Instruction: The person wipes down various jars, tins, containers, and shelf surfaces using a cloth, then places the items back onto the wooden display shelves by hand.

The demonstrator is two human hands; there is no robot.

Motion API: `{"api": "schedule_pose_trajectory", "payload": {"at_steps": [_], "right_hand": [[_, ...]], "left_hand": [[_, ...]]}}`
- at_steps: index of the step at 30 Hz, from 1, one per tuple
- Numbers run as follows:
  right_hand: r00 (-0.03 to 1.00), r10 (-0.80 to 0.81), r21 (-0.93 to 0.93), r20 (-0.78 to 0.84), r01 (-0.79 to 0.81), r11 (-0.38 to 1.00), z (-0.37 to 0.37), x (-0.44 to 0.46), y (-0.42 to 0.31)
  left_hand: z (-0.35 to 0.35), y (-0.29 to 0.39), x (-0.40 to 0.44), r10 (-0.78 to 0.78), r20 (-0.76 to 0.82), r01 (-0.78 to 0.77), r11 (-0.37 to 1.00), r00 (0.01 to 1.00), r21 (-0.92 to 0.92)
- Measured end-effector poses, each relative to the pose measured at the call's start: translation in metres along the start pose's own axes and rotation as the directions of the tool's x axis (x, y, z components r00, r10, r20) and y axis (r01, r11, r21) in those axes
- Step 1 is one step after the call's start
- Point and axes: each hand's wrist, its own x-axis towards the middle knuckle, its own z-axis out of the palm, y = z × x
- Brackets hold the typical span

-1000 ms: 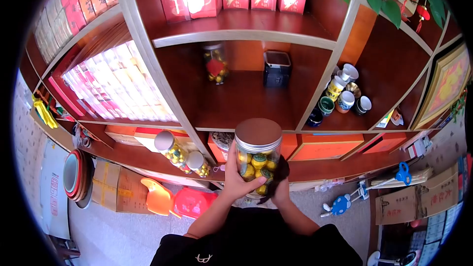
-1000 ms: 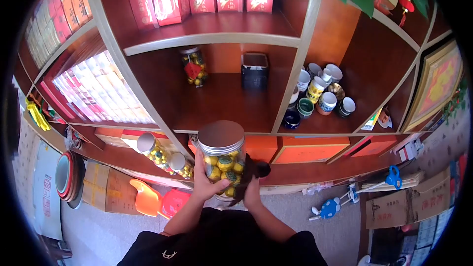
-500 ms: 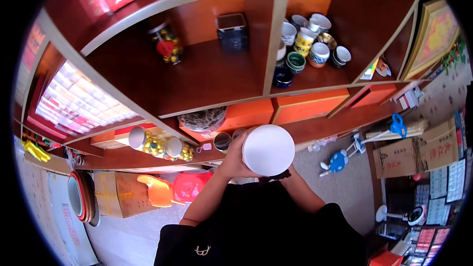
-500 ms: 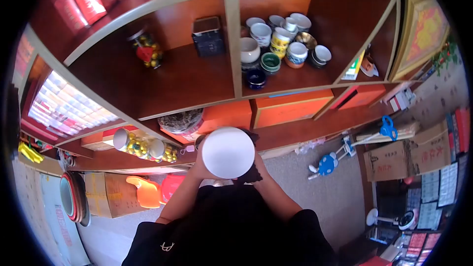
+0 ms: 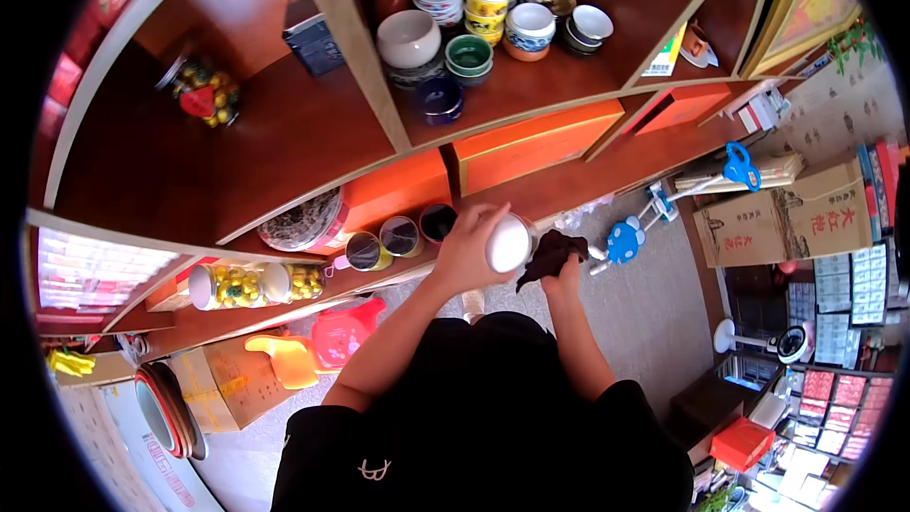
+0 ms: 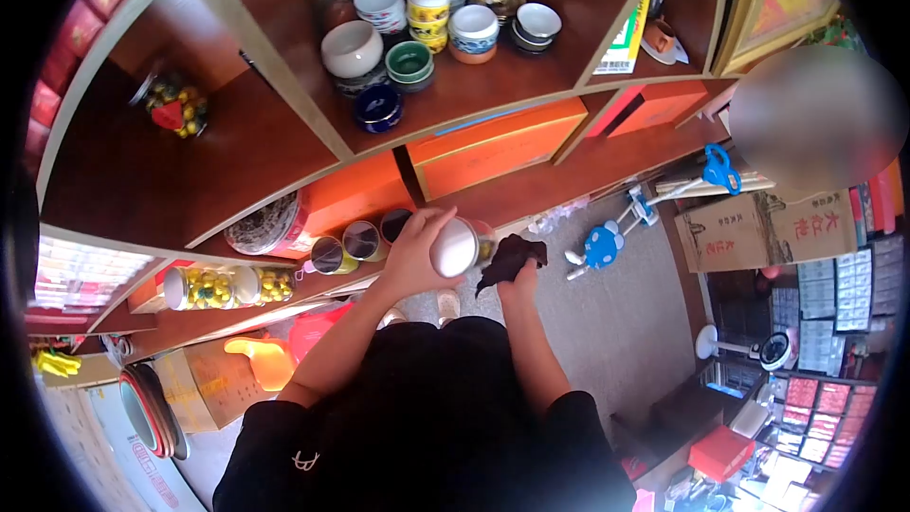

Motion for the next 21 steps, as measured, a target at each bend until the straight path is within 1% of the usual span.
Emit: {"api": "schedule_pose_trajectory", "payload": {"at_steps": [2, 3, 5, 6, 8, 9, 10, 12, 16, 17, 18, 19, 20, 21], "right_hand": [[0.995, 0.089, 0.100, -0.044, -0.084, 0.991, 0.012, -0.010, -0.019], [0.995, 0.086, 0.100, -0.055, -0.080, 0.992, 0.016, -0.014, -0.024], [0.976, 0.118, 0.076, 0.185, -0.134, 0.988, 0.020, -0.023, -0.031], [0.977, 0.116, 0.076, 0.177, -0.131, 0.988, 0.019, -0.027, -0.033], [0.940, 0.121, 0.052, 0.320, -0.144, 0.988, 0.025, -0.031, -0.037], [0.960, 0.103, 0.045, 0.259, -0.119, 0.992, 0.034, -0.040, -0.039], [0.961, 0.101, 0.045, 0.256, -0.116, 0.992, 0.035, -0.042, -0.041], [0.927, 0.096, 0.084, 0.363, -0.135, 0.987, 0.038, -0.045, -0.042], [0.902, 0.108, 0.034, 0.418, -0.134, 0.990, 0.053, -0.055, -0.034], [0.875, 0.132, -0.004, 0.466, -0.147, 0.989, 0.060, -0.056, -0.032], [0.843, 0.160, -0.044, 0.514, -0.160, 0.986, 0.069, -0.059, -0.028], [0.809, 0.123, -0.079, 0.575, -0.095, 0.992, 0.081, -0.063, -0.023], [0.797, 0.140, -0.091, 0.587, -0.107, 0.990, 0.089, -0.064, -0.018], [0.752, 0.147, -0.094, 0.642, -0.113, 0.989, 0.096, -0.065, -0.011]], "left_hand": [[0.028, -0.031, 0.010, -0.075, -0.067, 0.078, 0.996, 0.995, 0.036], [0.043, -0.048, 0.014, -0.077, -0.059, 0.079, 0.996, 0.995, 0.029], [0.070, -0.081, 0.021, -0.104, -0.071, 0.114, 0.983, 0.992, 0.142], [0.080, -0.092, 0.020, -0.107, -0.065, 0.115, 0.984, 0.992, 0.137], [0.090, -0.105, 0.024, -0.189, -0.133, 0.213, 0.958, 0.973, 0.194], [0.092, -0.106, 0.026, -0.242, -0.136, 0.267, 0.941, 0.961, 0.207], [0.094, -0.107, 0.029, -0.243, -0.133, 0.266, 0.942, 0.961, 0.204], [0.096, -0.111, 0.035, -0.301, -0.234, 0.344, 0.922, 0.924, 0.175], [0.098, -0.107, 0.039, -0.389, -0.232, 0.430, 0.887, 0.892, 0.168], [0.097, -0.105, 0.037, -0.389, -0.245, 0.434, 0.885, 0.888, 0.167], [0.094, -0.103, 0.033, -0.343, -0.228, 0.393, 0.891, 0.911, 0.228], [0.091, -0.101, 0.028, -0.300, -0.212, 0.353, 0.890, 0.930, 0.289], [0.087, -0.099, 0.024, -0.189, -0.246, 0.258, 0.923, 0.951, 0.287], [0.078, -0.094, 0.018, -0.103, -0.260, 0.164, 0.961, 0.960, 0.222]]}}
